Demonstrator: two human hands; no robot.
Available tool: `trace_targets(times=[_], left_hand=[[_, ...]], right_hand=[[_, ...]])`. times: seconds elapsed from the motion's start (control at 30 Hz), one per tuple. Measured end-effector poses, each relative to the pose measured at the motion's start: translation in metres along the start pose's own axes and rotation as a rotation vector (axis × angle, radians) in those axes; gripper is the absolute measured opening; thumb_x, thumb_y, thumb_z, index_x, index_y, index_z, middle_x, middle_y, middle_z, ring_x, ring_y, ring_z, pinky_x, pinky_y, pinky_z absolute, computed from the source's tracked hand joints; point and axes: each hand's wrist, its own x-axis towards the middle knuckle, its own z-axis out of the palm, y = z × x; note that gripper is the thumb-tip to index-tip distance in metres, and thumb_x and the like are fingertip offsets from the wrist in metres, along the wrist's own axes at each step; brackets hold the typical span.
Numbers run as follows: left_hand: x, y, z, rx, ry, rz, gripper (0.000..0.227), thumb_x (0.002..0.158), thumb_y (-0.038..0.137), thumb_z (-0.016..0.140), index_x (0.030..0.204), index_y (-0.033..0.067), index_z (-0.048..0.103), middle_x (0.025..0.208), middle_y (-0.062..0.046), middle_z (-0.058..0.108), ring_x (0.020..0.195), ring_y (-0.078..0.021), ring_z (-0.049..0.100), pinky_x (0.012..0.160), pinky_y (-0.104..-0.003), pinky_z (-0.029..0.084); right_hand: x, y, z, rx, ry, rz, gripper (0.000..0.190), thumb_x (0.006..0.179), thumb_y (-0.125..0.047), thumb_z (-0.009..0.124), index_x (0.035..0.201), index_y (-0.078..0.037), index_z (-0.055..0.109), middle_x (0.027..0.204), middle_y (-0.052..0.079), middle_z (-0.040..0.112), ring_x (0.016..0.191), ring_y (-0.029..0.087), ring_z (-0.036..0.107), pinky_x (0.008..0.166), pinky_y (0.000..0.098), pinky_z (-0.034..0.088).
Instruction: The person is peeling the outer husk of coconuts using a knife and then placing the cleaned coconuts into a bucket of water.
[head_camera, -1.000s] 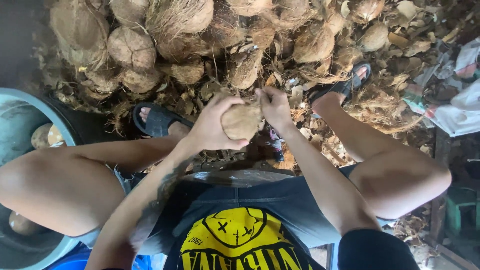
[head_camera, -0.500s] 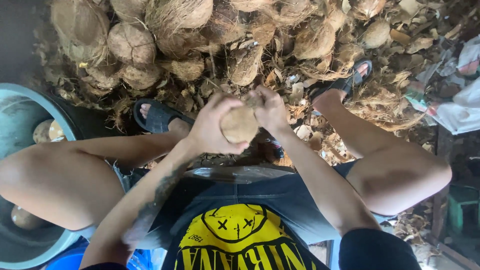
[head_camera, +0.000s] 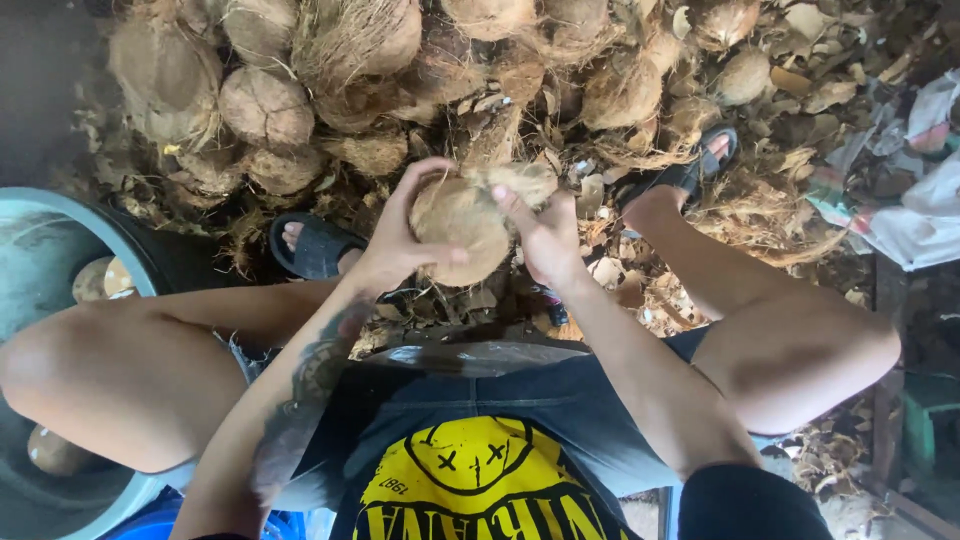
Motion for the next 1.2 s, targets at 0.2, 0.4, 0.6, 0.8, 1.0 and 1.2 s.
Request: trace_targets(times=[0.2, 0.4, 0.6, 0.8, 1.0, 1.2], left_hand=[[-0.019, -0.028, 0.031, 0.236, 0.192, 0.012, 0.098, 0.048, 0.029, 0.110, 0.131, 0.0061, 0.063, 0.121, -0.019, 0.070, 0.115, -0.0312, 0.066, 0.112, -0.051, 0.045], [-0.004, 0.060, 0.063, 0.957, -0.211, -0.298, 0.093, 0.056, 0.031, 0.103, 0.138, 0.0147, 0.063, 0.129, -0.017, 0.068, 0.117, -0.0364, 0.070, 0.103, -0.048, 0.057], [-0.016, -0.021, 0.019, 0.331, -0.139, 0.085, 0.105, 0.042, 0.034, 0.108, 0.133, 0.0102, 0.060, 0.118, -0.016, 0.066, 0.109, -0.0377, 0.070, 0.101, -0.054, 0.055], [-0.006, -0.024, 0.032, -0.547, -0.157, -0.056, 0.100, 0.054, 0.015, 0.093, 0.142, 0.0095, 0.048, 0.124, -0.019, 0.067, 0.112, -0.0365, 0.068, 0.102, -0.050, 0.058], [-0.007, 0.014, 0.054, -1.191, 0.269, -0.567, 0.041, 0.081, 0.017, 0.072, 0.122, 0.0124, 0.071, 0.118, -0.011, 0.077, 0.104, -0.0364, 0.073, 0.098, -0.041, 0.057], [-0.021, -0.067, 0.005, -0.852, 0.179, -0.463, 0.084, 0.082, 0.065, 0.068, 0.143, 0.0076, 0.056, 0.139, -0.018, 0.061, 0.131, -0.0381, 0.058, 0.108, -0.051, 0.052]], right_hand=[[0.004, 0.021, -0.004, -0.170, 0.075, -0.253, 0.012, 0.091, -0.001, 0.081, 0.102, 0.001, 0.077, 0.093, 0.014, 0.077, 0.086, 0.015, 0.066, 0.078, 0.0358, 0.059], [0.014, -0.035, 0.020, -0.161, 0.355, 0.344, 0.049, 0.093, -0.028, 0.080, 0.114, 0.016, 0.070, 0.090, 0.024, 0.075, 0.079, 0.029, 0.073, 0.077, 0.0439, 0.057], [0.024, -0.036, 0.000, -0.036, 0.258, 0.458, 0.040, 0.084, -0.027, 0.089, 0.102, 0.006, 0.074, 0.091, 0.020, 0.074, 0.081, 0.027, 0.075, 0.074, 0.0421, 0.060], [0.043, -0.043, -0.047, 0.202, 0.435, 0.293, 0.024, 0.099, -0.024, 0.072, 0.108, -0.002, 0.068, 0.081, 0.005, 0.062, 0.063, 0.018, 0.061, 0.058, 0.0321, 0.044], [0.052, -0.051, -0.074, 0.384, 0.577, 0.087, 0.049, 0.090, -0.022, 0.081, 0.129, 0.003, 0.066, 0.082, 0.019, 0.070, 0.057, 0.028, 0.067, 0.053, 0.0402, 0.058], [0.089, -0.094, -0.211, 0.244, 0.010, -0.898, 0.041, 0.120, -0.032, 0.068, 0.146, -0.002, 0.057, 0.152, 0.019, 0.054, 0.147, 0.034, 0.044, 0.123, 0.0527, 0.033]])
